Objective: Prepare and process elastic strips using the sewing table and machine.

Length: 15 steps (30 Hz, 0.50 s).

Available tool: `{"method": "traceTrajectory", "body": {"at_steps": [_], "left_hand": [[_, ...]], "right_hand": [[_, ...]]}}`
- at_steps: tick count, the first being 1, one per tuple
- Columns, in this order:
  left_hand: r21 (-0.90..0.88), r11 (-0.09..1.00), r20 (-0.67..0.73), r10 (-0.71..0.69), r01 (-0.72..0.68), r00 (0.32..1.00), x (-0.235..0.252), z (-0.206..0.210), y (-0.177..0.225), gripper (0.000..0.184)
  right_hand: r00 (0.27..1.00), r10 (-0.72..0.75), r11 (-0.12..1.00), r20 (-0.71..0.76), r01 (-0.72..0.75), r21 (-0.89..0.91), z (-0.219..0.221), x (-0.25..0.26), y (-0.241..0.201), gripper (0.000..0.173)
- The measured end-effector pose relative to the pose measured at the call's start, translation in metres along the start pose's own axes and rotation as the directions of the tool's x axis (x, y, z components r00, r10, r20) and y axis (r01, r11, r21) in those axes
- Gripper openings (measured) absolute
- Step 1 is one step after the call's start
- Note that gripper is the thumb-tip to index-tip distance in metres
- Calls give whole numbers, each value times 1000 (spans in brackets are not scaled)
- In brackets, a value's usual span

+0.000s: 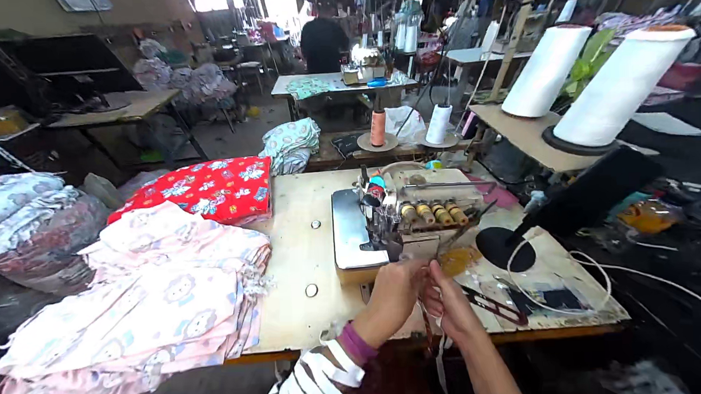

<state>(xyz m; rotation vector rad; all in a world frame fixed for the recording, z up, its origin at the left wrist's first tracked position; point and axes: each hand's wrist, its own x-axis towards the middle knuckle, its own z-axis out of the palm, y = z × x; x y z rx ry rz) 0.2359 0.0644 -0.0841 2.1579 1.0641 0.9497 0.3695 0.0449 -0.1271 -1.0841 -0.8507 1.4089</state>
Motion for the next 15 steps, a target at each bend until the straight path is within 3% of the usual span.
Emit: {"method": "traceTrajectory", "body": {"at_steps": [4, 6, 8, 10, 11, 12, 13, 15], "left_hand": [[-241, 970, -144, -30, -6, 989, -25, -20, 15, 19], [-275, 961, -267, -92, 16, 959, -49, -33, 5, 17], [-264, 960, -413, -196, 88, 890, -74, -57, -16, 17], [-394, 895, -487, -395, 207, 779, -99, -80, -35, 15], [-550, 802, -477, -529, 232, 702, -106, -85, -40, 3], [-743, 638, -401, -667, 203, 628, -111, -87, -40, 27], [-892, 429, -267, -757, 146, 597, -115, -87, -36, 44], [-990, 129, -125, -696, -48, 707, -130, -82, -31, 60]], "right_hand": [[987, -162, 985, -2, 162, 56, 13, -34, -23, 21], [975, -218, 976, -48, 219, 20, 25, -45, -25, 20], [955, -296, 952, 6, 295, -80, 30, -55, -21, 15], [900, -392, 867, 188, 430, -253, 33, -73, -10, 7], [848, -433, 793, 304, 519, -318, 36, -80, -2, 10], [791, -456, 713, 408, 599, -364, 40, -86, 10, 14], [725, -475, 621, 498, 678, -395, 47, -90, 23, 17], [573, -517, 420, 637, 817, -394, 59, -97, 50, 20]]}}
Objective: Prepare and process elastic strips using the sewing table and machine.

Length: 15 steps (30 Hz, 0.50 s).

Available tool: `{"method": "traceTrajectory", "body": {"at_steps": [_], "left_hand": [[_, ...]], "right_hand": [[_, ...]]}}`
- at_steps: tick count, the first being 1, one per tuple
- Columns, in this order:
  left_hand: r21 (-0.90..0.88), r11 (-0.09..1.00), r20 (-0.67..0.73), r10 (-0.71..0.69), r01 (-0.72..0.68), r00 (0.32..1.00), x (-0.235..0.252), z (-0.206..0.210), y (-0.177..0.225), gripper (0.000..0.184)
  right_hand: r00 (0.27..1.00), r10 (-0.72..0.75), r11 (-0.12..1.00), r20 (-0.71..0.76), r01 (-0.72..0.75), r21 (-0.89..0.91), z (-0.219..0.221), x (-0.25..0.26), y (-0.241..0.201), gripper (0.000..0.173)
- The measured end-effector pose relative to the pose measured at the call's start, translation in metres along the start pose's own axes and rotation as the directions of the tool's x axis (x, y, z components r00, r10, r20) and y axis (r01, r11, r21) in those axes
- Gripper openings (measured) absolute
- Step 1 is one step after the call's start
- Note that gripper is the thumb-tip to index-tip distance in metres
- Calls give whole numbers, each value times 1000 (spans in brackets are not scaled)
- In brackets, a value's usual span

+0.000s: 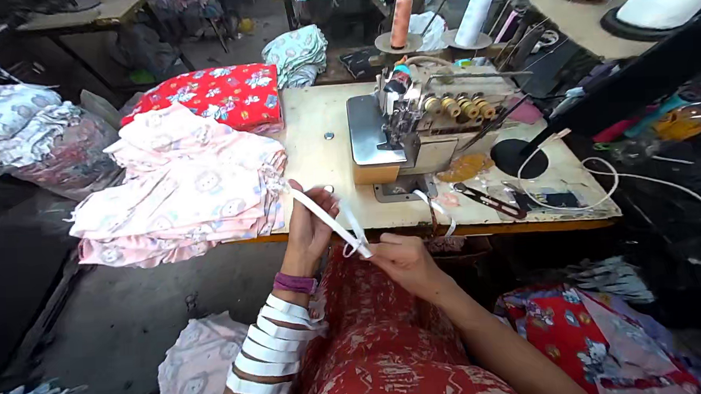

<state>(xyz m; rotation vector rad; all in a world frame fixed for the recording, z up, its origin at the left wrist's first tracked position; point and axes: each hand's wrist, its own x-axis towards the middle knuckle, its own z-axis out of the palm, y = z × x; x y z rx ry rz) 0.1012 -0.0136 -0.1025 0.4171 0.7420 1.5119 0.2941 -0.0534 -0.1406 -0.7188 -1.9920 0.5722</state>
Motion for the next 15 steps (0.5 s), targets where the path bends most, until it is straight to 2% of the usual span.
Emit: {"method": "traceTrajectory", "body": {"at_steps": [1, 2, 3, 4, 5, 6, 7, 8, 9, 11, 12, 13, 15], "left_hand": [[-121, 993, 185, 25, -3, 982, -6, -6, -3, 73], [-187, 982, 343, 76, -11, 936, -11, -8, -3, 92], [-196, 980, 406, 110, -32, 907, -16, -5, 1, 111], [-199, 978, 440, 145, -62, 886, -22, -1, 6, 120], [-205, 974, 497, 191, -100, 846, -27, -1, 11, 117], [-204, 970, 547, 222, -129, 807, -31, -4, 14, 99], [-142, 975, 536, 220, -170, 815, -34, -7, 14, 66], [14, 973, 488, 195, -231, 851, -37, -7, 10, 28], [238, 934, 450, 138, -267, 882, -36, -9, 2, 13], [590, 779, 341, -1, -212, 940, -38, -7, -22, 11], [665, 729, 305, -66, -163, 950, -41, -4, -33, 4], [699, 703, 285, -105, -131, 953, -44, 0, -42, 6], [715, 690, 258, -110, -113, 960, -48, 9, -54, 9]], "right_hand": [[999, -33, 999, 35, 34, -4, 9, -3, -1, 21], [995, 27, 998, 98, -32, 55, 12, -4, -6, 30], [970, 158, 974, 184, -184, 133, 8, -3, -13, 44], [924, 283, 921, 256, -336, 195, 1, 0, -18, 59], [880, 367, 858, 301, -446, 256, -7, 3, -18, 70], [866, 403, 807, 297, -489, 331, -12, 4, -13, 79], [867, 413, 763, 279, -496, 413, -16, 4, -6, 87], [870, 419, 730, 259, -493, 474, -19, 4, -1, 90], [873, 427, 725, 235, -486, 487, -21, 5, 2, 90], [871, 454, 797, 188, -491, 351, -22, 5, -1, 84], [872, 460, 831, 169, -490, 265, -21, 6, -2, 79], [873, 465, 850, 151, -487, 200, -19, 6, -3, 74], [862, 487, 859, 141, -502, 101, -15, 7, -5, 67]]}}
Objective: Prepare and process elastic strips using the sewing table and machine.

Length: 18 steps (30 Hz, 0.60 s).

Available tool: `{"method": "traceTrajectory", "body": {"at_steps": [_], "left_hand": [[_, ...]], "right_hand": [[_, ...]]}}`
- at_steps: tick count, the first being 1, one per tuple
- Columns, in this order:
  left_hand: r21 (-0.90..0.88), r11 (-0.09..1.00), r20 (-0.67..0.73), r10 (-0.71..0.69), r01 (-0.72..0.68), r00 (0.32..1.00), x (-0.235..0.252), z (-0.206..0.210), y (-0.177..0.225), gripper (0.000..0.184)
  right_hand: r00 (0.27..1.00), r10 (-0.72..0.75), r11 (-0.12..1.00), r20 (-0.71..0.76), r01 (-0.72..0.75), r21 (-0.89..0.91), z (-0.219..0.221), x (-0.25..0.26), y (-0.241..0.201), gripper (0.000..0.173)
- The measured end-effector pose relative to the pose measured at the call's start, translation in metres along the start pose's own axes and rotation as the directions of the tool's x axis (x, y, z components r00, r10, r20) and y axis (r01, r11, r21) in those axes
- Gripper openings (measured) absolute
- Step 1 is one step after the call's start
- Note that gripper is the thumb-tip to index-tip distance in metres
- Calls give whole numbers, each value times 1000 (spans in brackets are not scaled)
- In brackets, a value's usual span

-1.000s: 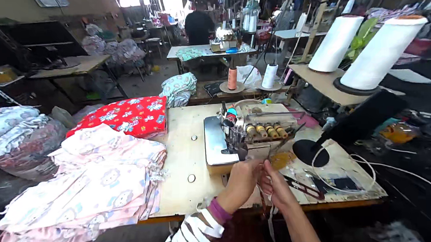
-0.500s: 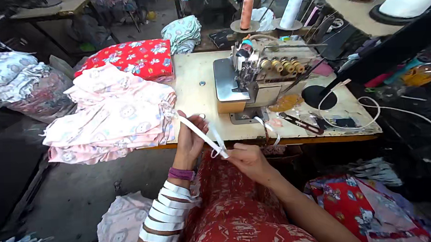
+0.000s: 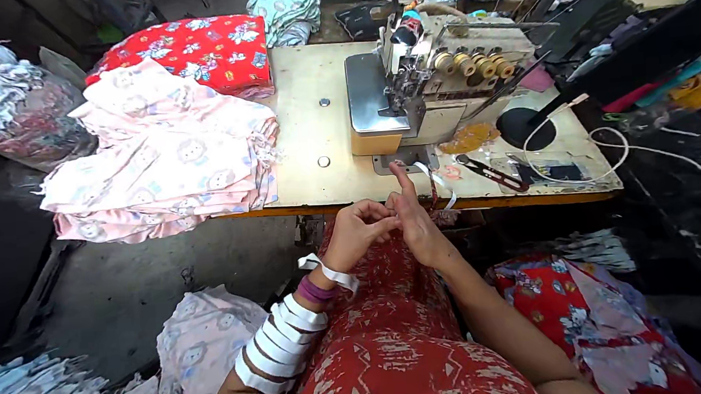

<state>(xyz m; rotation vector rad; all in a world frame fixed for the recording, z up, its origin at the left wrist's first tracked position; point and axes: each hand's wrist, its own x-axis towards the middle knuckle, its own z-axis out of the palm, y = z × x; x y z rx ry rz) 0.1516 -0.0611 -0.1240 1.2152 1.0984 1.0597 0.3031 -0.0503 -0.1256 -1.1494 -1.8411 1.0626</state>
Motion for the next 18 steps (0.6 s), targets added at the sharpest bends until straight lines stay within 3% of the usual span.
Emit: {"method": "traceTrajectory", "body": {"at_steps": [3, 5, 9, 11, 14, 18], "left_hand": [[95, 995, 25, 17, -19, 1000, 4, -1, 3, 4], [264, 961, 78, 66, -84, 995, 5, -21, 6, 9], [562, 813, 56, 146, -152, 988, -3, -76, 9, 16], [697, 693, 58, 203, -186, 977, -10, -91, 5, 19], [796, 560, 67, 295, -229, 953, -10, -104, -12, 9], [816, 541, 4, 351, -206, 937, -1, -111, -41, 11]], "right_hand": [[994, 93, 995, 50, -92, -28, -8, 0, -1, 64], [981, 138, 989, 134, -143, 27, -25, -2, 9, 61], [943, 250, 962, 218, -267, 52, -72, -24, 32, 28], [961, 227, 970, 158, -237, 48, -85, -34, 47, 19], [969, 245, 968, -7, -245, -46, -86, -36, 56, 15], [963, 200, 945, -180, -238, -226, -61, -20, 66, 22]]}}
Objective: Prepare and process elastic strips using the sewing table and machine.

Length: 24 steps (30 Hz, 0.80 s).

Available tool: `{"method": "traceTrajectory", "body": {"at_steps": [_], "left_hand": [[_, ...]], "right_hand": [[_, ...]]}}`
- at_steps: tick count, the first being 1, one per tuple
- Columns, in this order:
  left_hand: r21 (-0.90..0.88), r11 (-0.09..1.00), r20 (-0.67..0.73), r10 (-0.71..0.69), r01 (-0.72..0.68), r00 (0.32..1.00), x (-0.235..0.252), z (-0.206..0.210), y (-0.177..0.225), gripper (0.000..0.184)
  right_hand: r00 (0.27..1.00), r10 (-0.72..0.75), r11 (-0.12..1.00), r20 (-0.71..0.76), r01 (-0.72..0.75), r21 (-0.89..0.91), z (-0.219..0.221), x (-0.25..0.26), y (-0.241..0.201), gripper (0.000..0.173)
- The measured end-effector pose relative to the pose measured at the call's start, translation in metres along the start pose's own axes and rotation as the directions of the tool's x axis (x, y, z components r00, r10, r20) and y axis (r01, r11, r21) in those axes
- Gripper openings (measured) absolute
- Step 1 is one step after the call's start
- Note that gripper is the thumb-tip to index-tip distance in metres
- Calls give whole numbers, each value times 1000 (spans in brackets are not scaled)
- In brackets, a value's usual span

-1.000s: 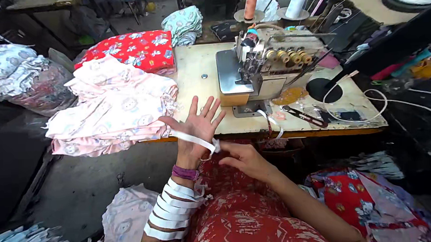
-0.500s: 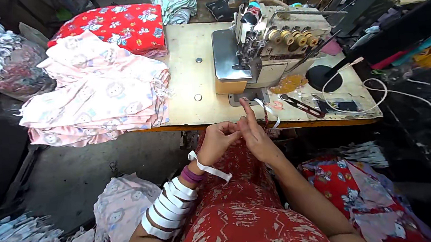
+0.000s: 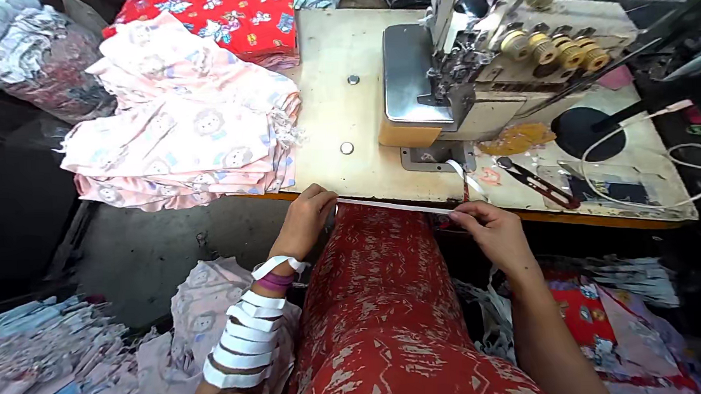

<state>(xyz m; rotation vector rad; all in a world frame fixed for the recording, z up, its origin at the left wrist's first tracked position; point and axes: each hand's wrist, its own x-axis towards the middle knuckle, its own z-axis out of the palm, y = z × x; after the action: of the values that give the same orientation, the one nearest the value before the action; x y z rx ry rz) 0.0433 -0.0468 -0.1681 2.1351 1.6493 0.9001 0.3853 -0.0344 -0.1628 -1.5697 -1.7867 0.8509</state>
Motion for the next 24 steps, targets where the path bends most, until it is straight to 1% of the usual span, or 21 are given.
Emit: {"method": "traceTrajectory", "body": {"at_steps": [4, 7, 10, 13, 17, 21, 24], "left_hand": [[39, 997, -190, 72, -66, 979, -2, 25, -19, 13], [129, 983, -317, 163, -128, 934, -4, 34, -29, 17], [216, 967, -404, 212, -133, 890, -6, 38, -40, 29], [226, 962, -446, 244, -156, 861, -5, 40, -53, 36], [215, 957, -453, 274, -194, 848, -4, 41, -58, 35], [218, 955, -441, 281, -202, 852, -3, 42, -58, 35], [210, 958, -416, 270, -197, 868, -3, 41, -58, 35]], "right_hand": [[996, -8, 999, -86, 4, -44, 18, 11, 13, 25], [997, 3, 999, -82, -6, -38, 17, 11, 16, 25], [997, 18, 999, -71, -20, -34, 15, 10, 15, 24], [997, 23, 999, -69, -26, -38, 15, 10, 13, 25], [998, 10, 997, -60, -14, -73, 16, 10, 12, 24], [998, 22, 998, -55, -25, -61, 14, 11, 13, 23], [999, 36, 999, 13, -37, 23, 4, 11, 15, 22]]}}
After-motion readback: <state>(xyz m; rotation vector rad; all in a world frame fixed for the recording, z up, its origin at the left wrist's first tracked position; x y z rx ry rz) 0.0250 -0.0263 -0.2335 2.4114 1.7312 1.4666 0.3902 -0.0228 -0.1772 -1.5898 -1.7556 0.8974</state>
